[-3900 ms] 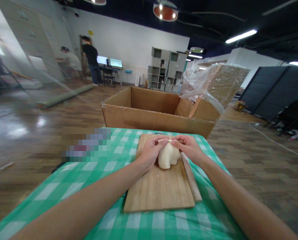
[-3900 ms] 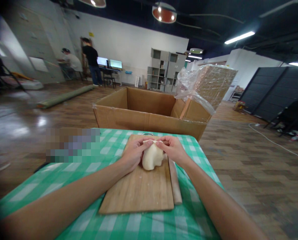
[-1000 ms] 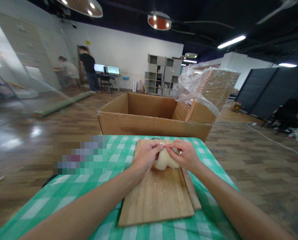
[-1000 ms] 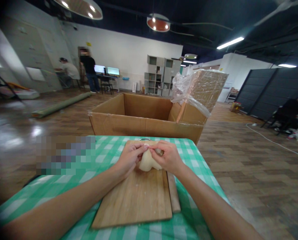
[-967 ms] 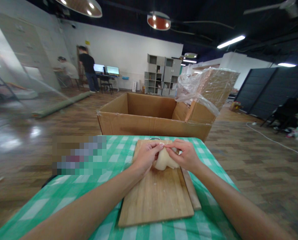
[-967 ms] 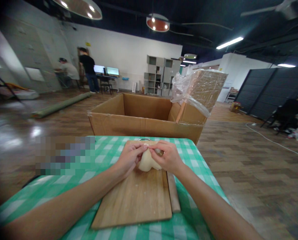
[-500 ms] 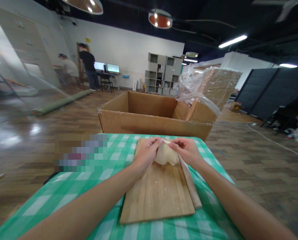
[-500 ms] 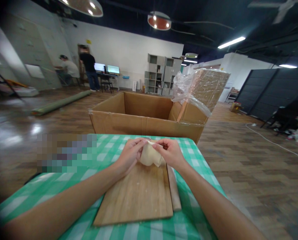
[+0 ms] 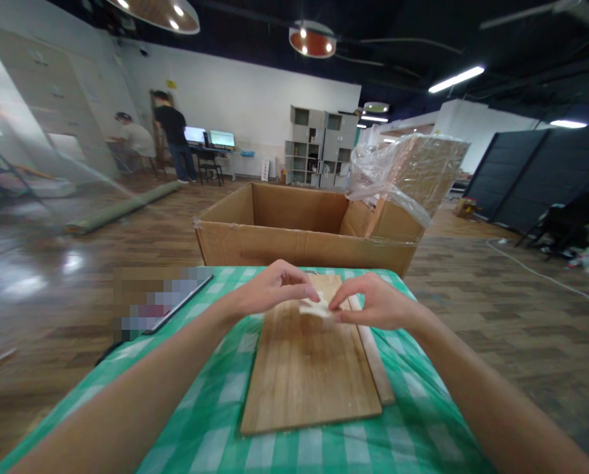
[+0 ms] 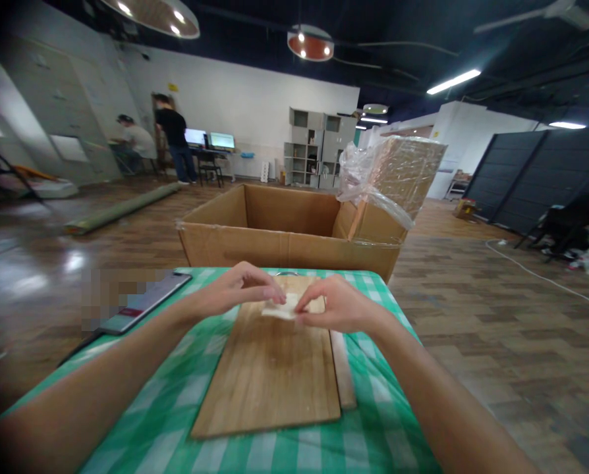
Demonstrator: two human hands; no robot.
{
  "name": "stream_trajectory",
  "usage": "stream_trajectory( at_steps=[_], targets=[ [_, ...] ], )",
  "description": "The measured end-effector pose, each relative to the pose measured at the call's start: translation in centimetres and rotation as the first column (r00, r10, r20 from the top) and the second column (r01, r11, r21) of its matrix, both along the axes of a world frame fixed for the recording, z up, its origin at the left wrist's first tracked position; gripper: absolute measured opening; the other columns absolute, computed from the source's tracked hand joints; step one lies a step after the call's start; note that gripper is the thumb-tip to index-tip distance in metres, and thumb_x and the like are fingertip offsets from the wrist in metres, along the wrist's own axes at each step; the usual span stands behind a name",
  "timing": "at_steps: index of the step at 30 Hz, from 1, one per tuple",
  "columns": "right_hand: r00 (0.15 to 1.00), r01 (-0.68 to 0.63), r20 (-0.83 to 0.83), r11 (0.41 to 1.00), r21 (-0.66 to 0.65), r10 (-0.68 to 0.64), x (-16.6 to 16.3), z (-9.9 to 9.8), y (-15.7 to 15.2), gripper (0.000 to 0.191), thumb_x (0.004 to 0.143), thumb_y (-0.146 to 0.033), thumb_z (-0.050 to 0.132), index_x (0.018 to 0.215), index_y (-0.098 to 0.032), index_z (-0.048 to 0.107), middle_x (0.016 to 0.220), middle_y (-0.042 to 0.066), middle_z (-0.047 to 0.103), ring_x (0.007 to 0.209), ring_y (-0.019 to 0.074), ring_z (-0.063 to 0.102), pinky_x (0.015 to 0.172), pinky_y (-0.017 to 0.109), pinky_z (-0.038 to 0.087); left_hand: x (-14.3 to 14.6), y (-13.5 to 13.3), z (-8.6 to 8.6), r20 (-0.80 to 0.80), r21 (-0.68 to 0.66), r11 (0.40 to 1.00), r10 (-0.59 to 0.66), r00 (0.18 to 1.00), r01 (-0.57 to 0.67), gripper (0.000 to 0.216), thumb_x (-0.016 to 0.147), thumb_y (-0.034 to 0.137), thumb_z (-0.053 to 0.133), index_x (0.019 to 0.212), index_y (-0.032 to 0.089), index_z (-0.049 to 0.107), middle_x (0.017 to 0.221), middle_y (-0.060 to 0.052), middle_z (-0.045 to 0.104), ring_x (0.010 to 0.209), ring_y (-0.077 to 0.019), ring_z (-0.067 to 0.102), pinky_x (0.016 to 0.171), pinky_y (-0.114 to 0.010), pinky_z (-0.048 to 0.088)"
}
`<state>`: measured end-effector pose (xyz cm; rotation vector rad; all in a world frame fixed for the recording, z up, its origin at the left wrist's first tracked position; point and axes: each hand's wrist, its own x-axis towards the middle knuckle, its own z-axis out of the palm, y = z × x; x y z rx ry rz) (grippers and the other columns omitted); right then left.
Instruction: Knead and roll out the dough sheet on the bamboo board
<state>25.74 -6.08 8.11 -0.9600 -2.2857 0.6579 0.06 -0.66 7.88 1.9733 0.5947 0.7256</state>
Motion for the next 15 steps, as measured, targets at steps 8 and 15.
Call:
stream_trajectory(
  at_steps=[8, 15],
  targets=[
    [0.993, 0.080, 0.095, 0.995, -0.051, -0.075, 0.2, -1.5, 1.4, 0.027, 0.094, -0.042, 0.065, 0.083, -0.023, 0.082, 0.073, 0.001, 0.077, 0.061, 0.0163, 0.065, 0.054, 0.027, 0.043, -1.6, 2.0, -1.6, -0.365, 0.232, 0.964, 0.212, 0.907, -0.132, 0.026, 0.082, 0.045, 0.074, 0.072, 0.021, 0.078, 0.073, -0.003, 0.074, 0.068, -0.0206, 0.063, 0.063, -0.027, 0.040],
    [0.946, -0.008, 0.321, 0.985, 0.173, -0.049, -3.7, -6.5, 0.0, 0.070, 0.101, -0.050, 0.054, 0.157, -0.009, 0.045, 0.163, 0.020, 0.042, 0.151, 0.0334, 0.038, 0.122, 0.047, 0.033, -1.2, 1.8, -4.0, -0.474, 0.154, 0.974, 0.220, 0.853, -0.165, 0.017, 0.061, 0.024, 0.081, 0.076, 0.022, 0.073, 0.072, -0.001, 0.070, 0.063, -0.0186, 0.059, 0.055, -0.025, 0.034]
  ],
)
